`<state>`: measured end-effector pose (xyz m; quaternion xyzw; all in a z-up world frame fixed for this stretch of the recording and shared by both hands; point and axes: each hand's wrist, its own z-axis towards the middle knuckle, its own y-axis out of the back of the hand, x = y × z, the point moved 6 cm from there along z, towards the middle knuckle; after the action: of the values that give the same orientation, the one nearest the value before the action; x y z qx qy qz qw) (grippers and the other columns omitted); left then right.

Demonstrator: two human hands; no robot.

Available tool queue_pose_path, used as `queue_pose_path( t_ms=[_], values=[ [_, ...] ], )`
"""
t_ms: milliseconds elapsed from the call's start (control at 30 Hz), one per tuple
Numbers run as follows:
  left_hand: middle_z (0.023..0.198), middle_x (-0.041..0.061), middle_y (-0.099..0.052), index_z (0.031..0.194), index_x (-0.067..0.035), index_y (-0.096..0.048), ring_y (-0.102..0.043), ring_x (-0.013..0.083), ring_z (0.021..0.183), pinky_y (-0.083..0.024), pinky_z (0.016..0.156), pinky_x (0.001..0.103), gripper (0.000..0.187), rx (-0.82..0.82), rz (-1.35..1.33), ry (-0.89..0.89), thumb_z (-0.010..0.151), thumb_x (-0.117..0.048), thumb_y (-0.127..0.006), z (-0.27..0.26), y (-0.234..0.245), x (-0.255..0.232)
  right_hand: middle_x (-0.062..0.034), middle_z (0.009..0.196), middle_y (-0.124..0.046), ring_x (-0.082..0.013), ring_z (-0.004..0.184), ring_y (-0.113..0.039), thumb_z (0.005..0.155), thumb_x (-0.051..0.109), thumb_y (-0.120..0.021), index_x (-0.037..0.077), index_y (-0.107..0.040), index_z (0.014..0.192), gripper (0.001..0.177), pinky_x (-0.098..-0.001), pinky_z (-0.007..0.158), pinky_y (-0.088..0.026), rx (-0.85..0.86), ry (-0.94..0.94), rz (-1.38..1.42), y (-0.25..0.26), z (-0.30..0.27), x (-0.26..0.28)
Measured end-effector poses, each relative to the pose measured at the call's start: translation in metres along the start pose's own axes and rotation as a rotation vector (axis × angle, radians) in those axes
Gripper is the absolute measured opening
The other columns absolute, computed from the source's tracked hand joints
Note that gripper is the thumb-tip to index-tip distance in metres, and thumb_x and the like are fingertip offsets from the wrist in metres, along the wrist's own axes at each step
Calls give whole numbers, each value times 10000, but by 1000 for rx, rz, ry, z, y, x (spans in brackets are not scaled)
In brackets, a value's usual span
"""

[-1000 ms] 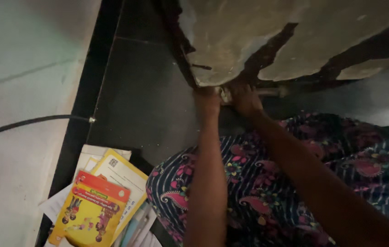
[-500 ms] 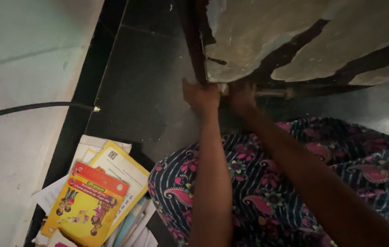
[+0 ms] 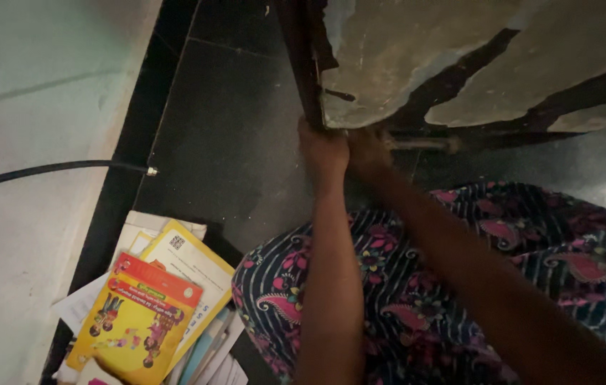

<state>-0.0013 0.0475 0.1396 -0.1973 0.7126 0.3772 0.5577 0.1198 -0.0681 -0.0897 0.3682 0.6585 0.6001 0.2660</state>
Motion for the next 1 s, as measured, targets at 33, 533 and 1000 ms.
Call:
queue_pose_path(
  t_ms=[33, 533, 1000],
  values=[
    [1304, 256, -666, 1396, 18, -516, -643, 443, 1214, -516, 979, 495, 624, 8, -46, 4, 871, -251, -718, -1, 2, -7, -255, 1473, -469, -427, 1342, -444, 1005, 395, -512, 35, -487, 1442, 566, -633, 1096, -320, 16, -22, -45, 7, -4, -10],
    [1355, 205, -620, 1350, -73, -601, -598, 433, 1218, -500, 994, 511, 610, 106, 279, -42, 820, -347, -725, -4, -20, 33, -182, 1526, -456, -373, 1413, -415, 958, 298, -509, 85, -455, 1488, 574, -661, 1146, -281, -70, 125, -322, 40, -60, -60],
    [1254, 199, -697, 1209, -48, -696, -670, 379, 1139, -521, 975, 506, 332, 401, 669, 20, 996, -243, -532, 15, -71, 91, -166, 1266, -690, -373, 1169, -659, 967, 300, -642, 105, -672, 1320, 404, -490, 1005, -512, -425, 97, -60, 60, -56, -185]
  ],
)
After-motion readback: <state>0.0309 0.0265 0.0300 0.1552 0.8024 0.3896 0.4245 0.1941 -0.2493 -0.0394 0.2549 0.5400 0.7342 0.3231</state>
